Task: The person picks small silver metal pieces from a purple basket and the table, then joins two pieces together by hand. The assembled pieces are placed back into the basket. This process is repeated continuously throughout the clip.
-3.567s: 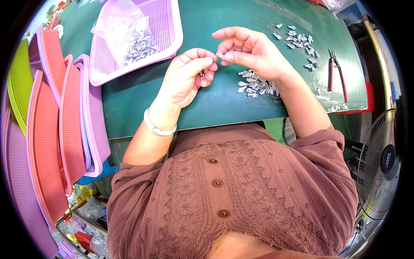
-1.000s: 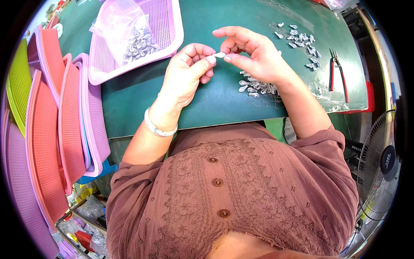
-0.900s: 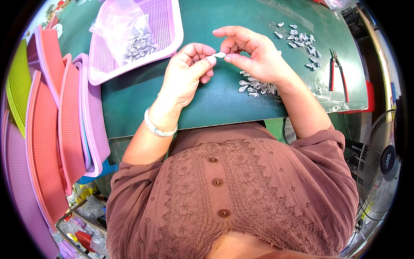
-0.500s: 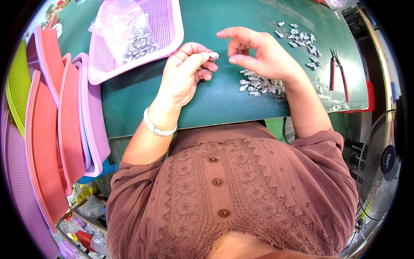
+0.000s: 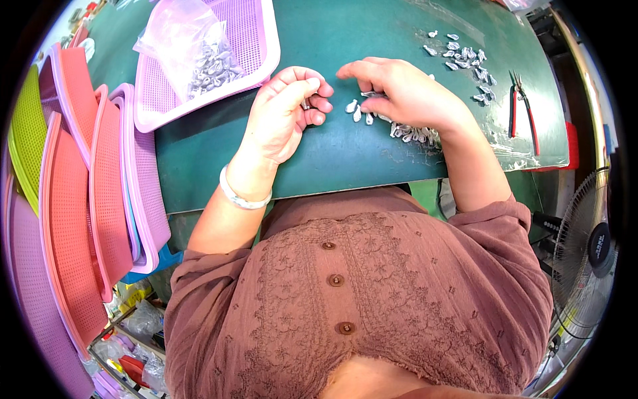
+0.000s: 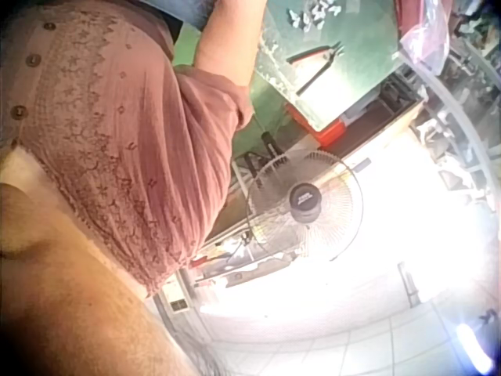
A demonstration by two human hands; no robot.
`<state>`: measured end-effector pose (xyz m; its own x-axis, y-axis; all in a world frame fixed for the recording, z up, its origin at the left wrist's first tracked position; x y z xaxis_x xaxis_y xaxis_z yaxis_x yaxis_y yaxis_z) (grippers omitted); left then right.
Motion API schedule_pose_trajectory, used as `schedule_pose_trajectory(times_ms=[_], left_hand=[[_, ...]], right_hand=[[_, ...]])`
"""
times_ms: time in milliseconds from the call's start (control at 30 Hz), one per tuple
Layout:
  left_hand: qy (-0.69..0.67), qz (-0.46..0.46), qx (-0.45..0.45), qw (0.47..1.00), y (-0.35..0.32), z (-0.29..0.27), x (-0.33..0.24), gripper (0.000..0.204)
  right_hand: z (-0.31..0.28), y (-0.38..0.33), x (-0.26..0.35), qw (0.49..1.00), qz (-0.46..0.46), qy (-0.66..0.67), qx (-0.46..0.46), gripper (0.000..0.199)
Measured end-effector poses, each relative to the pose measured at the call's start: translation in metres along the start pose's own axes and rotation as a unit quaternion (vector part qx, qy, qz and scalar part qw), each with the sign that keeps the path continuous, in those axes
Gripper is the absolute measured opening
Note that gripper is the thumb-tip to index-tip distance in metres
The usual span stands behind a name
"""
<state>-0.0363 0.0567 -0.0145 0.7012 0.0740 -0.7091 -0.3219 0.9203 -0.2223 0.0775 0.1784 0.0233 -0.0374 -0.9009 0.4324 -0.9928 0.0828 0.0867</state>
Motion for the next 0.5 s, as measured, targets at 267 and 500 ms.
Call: schedule_pose_trajectory(times_ms=[267,500], left_hand=[[0.006,0.006,0.000,1.000,-0.002,0.000,0.001,0.007],[0.032,0.003,-0.023,0.999,-0.002,0.002,0.001,0.007]], right_hand=[[0.004,0.004,0.003,0.996,-0.041,-0.006,-0.076,0.034],[0.009,0.007,0.017,0.997,-0.056,-0.016,-0.050,0.030]])
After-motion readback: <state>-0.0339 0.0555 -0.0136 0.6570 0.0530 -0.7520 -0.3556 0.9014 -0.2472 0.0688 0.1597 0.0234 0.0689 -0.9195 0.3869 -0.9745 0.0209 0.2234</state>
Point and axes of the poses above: each hand's wrist, its own y-axis towards the middle knuckle, its own z-axis out of the palm, x = y × z, the point moved 4 cm from there along y, towards the middle knuckle, and after that the axes turned 11 degrees about -y, right-handed, at the moved point
